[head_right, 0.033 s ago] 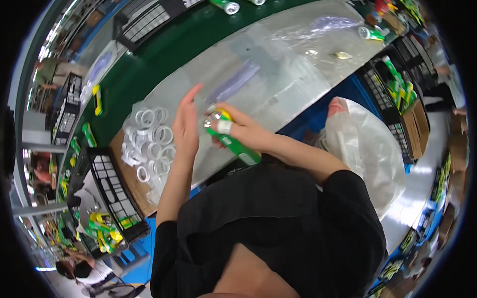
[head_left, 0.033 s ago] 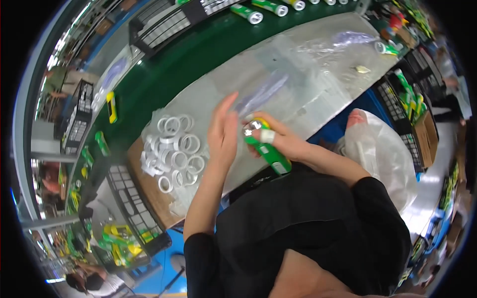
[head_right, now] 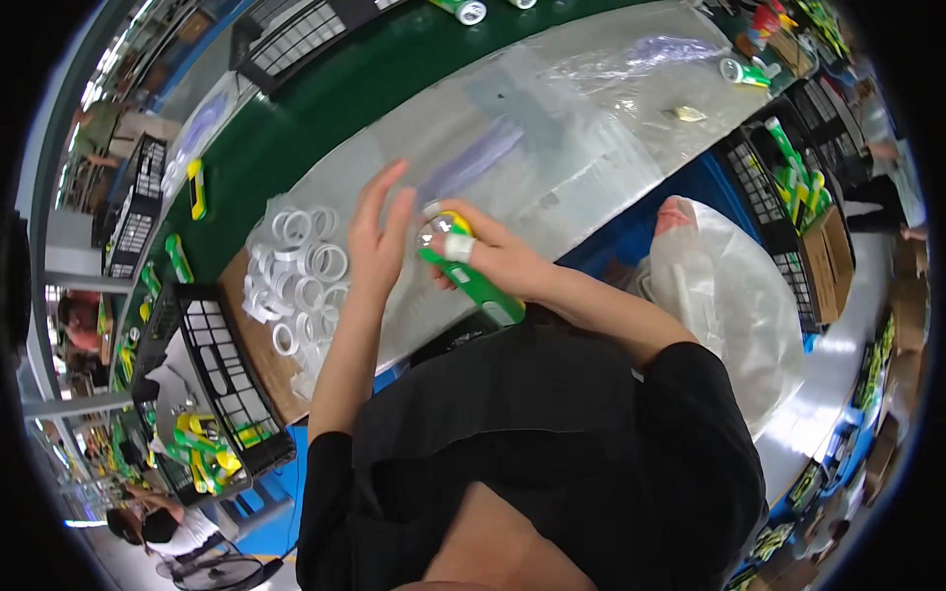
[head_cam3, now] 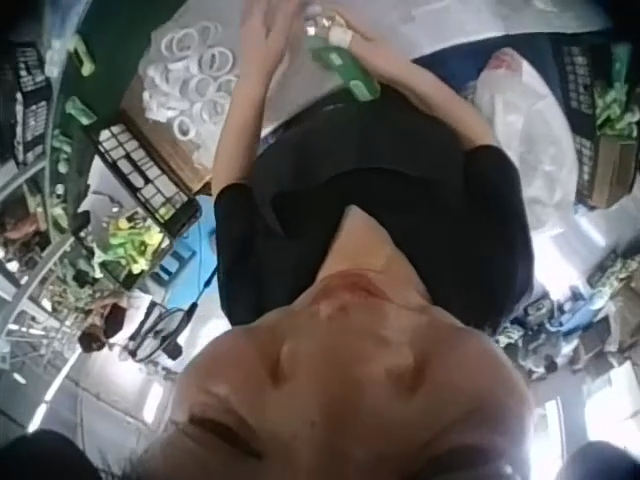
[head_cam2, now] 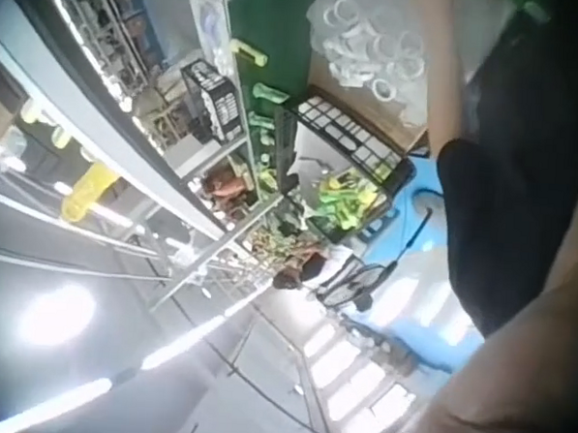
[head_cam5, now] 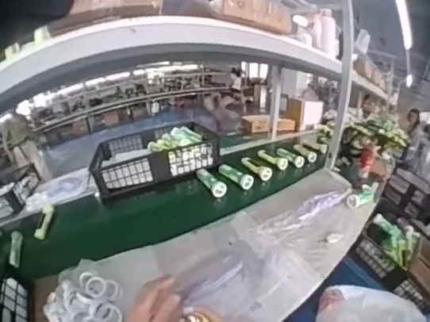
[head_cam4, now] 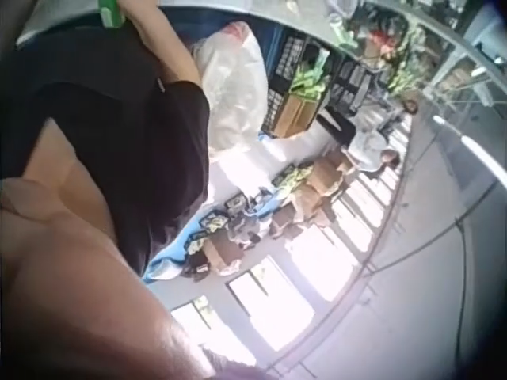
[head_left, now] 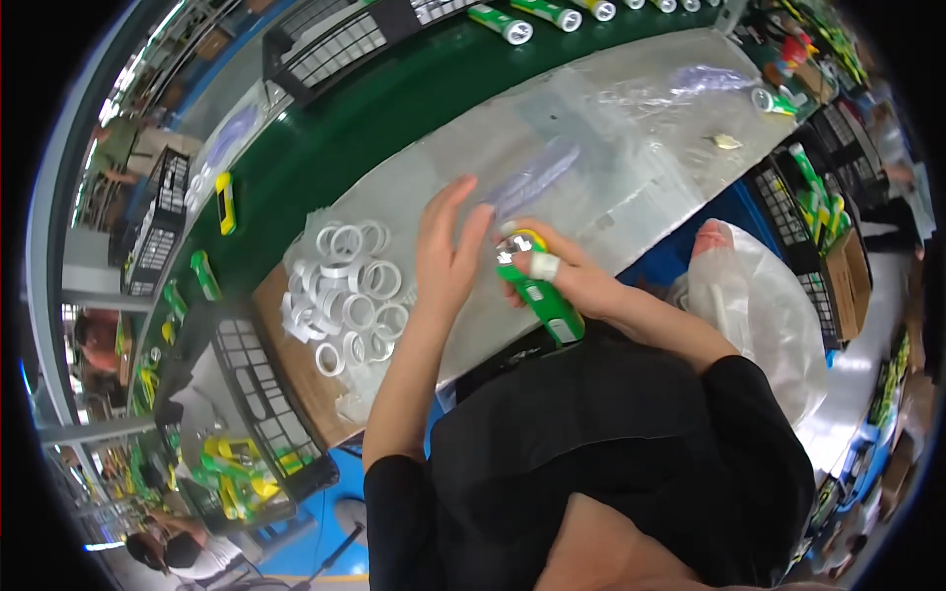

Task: Assembling plastic flashlights by attaching lens caps and internal components to the flashlight bodies on a production line.

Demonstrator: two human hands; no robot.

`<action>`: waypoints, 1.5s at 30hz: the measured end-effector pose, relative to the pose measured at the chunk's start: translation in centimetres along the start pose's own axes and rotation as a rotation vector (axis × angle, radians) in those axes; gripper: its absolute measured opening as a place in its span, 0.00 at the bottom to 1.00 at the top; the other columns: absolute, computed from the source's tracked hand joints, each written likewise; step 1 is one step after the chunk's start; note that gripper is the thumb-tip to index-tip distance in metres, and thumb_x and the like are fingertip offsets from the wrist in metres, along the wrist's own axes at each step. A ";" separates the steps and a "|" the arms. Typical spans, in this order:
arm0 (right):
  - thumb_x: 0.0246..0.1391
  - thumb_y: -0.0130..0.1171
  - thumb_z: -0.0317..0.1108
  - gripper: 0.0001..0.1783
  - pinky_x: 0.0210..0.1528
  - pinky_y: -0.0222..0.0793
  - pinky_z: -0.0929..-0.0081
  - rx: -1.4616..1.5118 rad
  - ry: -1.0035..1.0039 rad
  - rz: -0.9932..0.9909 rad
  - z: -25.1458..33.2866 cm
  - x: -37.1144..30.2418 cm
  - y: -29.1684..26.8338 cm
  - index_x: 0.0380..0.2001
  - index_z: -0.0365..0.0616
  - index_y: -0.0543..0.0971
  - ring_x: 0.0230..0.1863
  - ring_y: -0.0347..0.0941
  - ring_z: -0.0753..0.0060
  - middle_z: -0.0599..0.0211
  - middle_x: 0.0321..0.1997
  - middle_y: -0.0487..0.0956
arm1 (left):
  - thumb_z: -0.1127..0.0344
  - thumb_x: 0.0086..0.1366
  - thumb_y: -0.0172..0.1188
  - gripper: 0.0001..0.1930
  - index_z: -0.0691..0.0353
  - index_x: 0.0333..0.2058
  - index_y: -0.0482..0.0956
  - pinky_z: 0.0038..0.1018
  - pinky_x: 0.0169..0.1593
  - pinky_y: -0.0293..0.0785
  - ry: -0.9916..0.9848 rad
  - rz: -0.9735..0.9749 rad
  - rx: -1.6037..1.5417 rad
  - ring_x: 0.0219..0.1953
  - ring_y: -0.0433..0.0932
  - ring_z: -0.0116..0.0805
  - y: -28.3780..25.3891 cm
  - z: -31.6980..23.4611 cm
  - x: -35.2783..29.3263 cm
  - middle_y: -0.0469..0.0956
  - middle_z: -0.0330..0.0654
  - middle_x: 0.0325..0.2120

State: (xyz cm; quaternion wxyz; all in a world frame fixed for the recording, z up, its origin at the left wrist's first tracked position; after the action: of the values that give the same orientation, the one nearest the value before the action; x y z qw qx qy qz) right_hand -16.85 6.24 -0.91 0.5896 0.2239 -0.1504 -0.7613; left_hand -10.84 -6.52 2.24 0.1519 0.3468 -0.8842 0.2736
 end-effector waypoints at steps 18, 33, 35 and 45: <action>0.63 0.54 0.46 0.26 0.37 0.73 0.73 -0.124 -0.108 0.064 -0.2 0.1 -0.3 0.58 0.42 0.66 0.32 0.76 0.70 0.59 0.36 0.77 | 0.69 0.56 0.67 0.23 0.62 0.51 0.78 0.33 0.48 0.71 -0.069 0.067 -0.050 0.44 0.75 0.41 -2.0 -0.5 -2.0 0.78 0.46 0.43; 0.64 0.53 0.45 0.23 0.36 0.73 0.75 -0.157 -0.078 0.151 -2.5 1.6 3.7 0.56 0.44 0.67 0.35 0.75 0.73 0.61 0.42 0.75 | 0.70 0.64 0.49 0.13 0.64 0.44 0.79 0.41 0.55 0.62 0.392 -0.021 0.013 0.48 0.72 0.46 -2.6 -3.8 -5.7 0.76 0.44 0.45; 0.64 0.54 0.45 0.23 0.35 0.72 0.76 -0.056 -0.090 0.019 -3.0 2.5 3.1 0.57 0.45 0.67 0.34 0.75 0.73 0.63 0.42 0.74 | 0.70 0.64 0.47 0.15 0.65 0.46 0.78 0.41 0.55 0.63 0.386 -0.015 0.053 0.49 0.72 0.46 -2.9 -3.6 -5.3 0.76 0.46 0.46; 0.60 0.56 0.54 0.30 0.31 0.67 0.75 -0.327 -0.425 0.083 3.7 5.8 1.5 0.54 0.42 0.67 0.27 0.71 0.73 0.63 0.30 0.74 | 0.60 0.45 0.72 0.33 0.51 0.54 0.75 0.37 0.51 0.66 0.017 0.468 1.009 0.51 0.72 0.41 -9.9 1.5 -4.5 0.76 0.39 0.47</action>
State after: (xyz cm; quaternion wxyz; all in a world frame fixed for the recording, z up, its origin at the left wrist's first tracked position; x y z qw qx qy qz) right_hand -18.70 0.15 2.02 0.6038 -0.0455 -0.1547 -0.7807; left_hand -0.83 -11.07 2.78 -0.0906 0.1687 -0.6958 0.6923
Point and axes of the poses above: each hand's wrist, its own x-axis towards the middle knuckle, its own y-axis out of the palm, z = x × y, the point moved 7 cm from there along x, towards the middle knuckle
